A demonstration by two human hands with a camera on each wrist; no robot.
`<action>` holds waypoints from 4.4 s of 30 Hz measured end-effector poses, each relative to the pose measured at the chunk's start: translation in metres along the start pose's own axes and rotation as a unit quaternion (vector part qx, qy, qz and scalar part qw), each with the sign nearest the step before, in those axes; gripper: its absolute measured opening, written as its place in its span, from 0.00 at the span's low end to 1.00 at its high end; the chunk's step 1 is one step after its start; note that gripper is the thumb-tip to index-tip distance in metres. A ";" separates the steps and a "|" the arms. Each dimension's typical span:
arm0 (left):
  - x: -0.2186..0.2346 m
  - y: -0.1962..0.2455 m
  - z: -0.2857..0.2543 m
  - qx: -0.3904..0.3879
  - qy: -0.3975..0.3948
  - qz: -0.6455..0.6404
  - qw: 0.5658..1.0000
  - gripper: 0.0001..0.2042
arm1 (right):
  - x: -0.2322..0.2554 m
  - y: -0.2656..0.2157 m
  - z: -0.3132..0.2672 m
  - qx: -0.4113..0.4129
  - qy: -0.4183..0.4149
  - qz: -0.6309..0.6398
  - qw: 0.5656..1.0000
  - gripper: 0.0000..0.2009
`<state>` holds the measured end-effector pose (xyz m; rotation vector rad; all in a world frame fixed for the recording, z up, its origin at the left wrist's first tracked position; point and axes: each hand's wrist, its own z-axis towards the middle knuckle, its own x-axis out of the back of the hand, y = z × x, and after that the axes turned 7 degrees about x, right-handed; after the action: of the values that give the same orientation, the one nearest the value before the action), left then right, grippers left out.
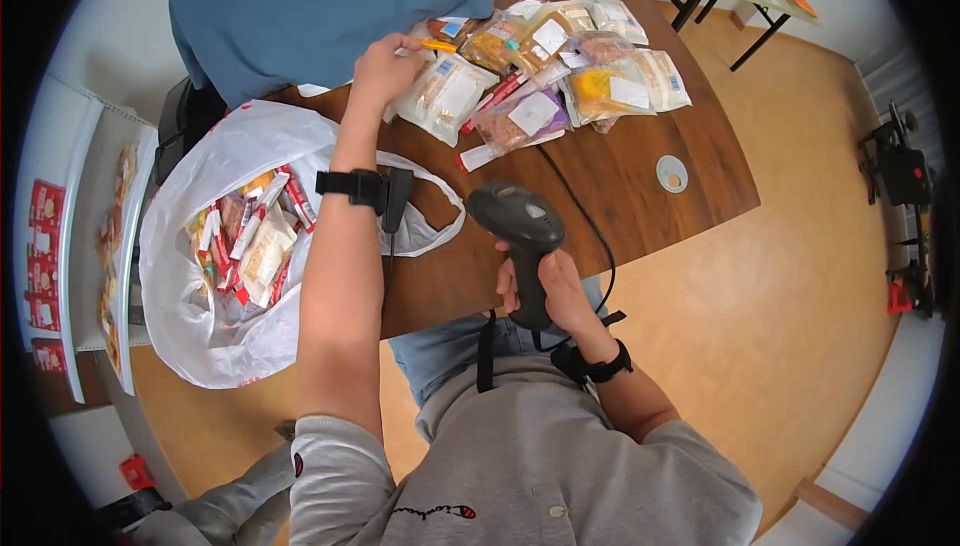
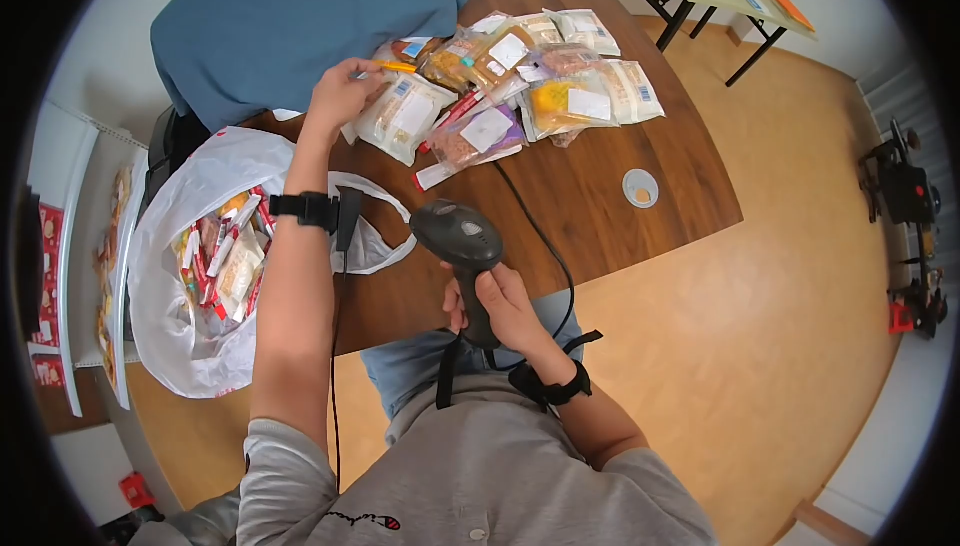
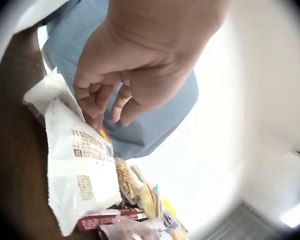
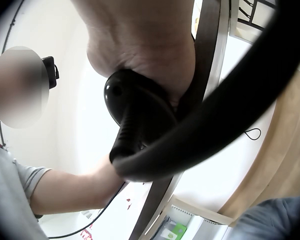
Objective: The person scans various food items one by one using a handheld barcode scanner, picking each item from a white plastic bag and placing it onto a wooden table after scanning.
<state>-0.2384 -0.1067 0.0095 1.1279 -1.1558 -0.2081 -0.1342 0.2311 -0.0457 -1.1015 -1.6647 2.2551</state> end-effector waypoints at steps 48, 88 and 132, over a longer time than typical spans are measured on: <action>0.015 -0.024 -0.165 0.083 -0.012 -0.491 0.867 0.13 | -0.001 -0.004 0.000 -0.025 0.009 0.017 0.999 0.37; 0.013 -0.037 -0.239 -0.145 0.170 0.001 0.975 0.19 | 0.002 0.000 -0.002 -0.017 -0.026 -0.005 1.000 0.34; -0.026 0.061 -0.111 -0.286 0.015 0.083 0.955 0.20 | 0.004 0.004 -0.005 0.022 -0.005 0.021 1.000 0.26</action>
<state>-0.1853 0.0053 0.0456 0.5191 -1.0622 -0.3662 -0.1331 0.2351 -0.0514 -1.1269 -1.6014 2.3165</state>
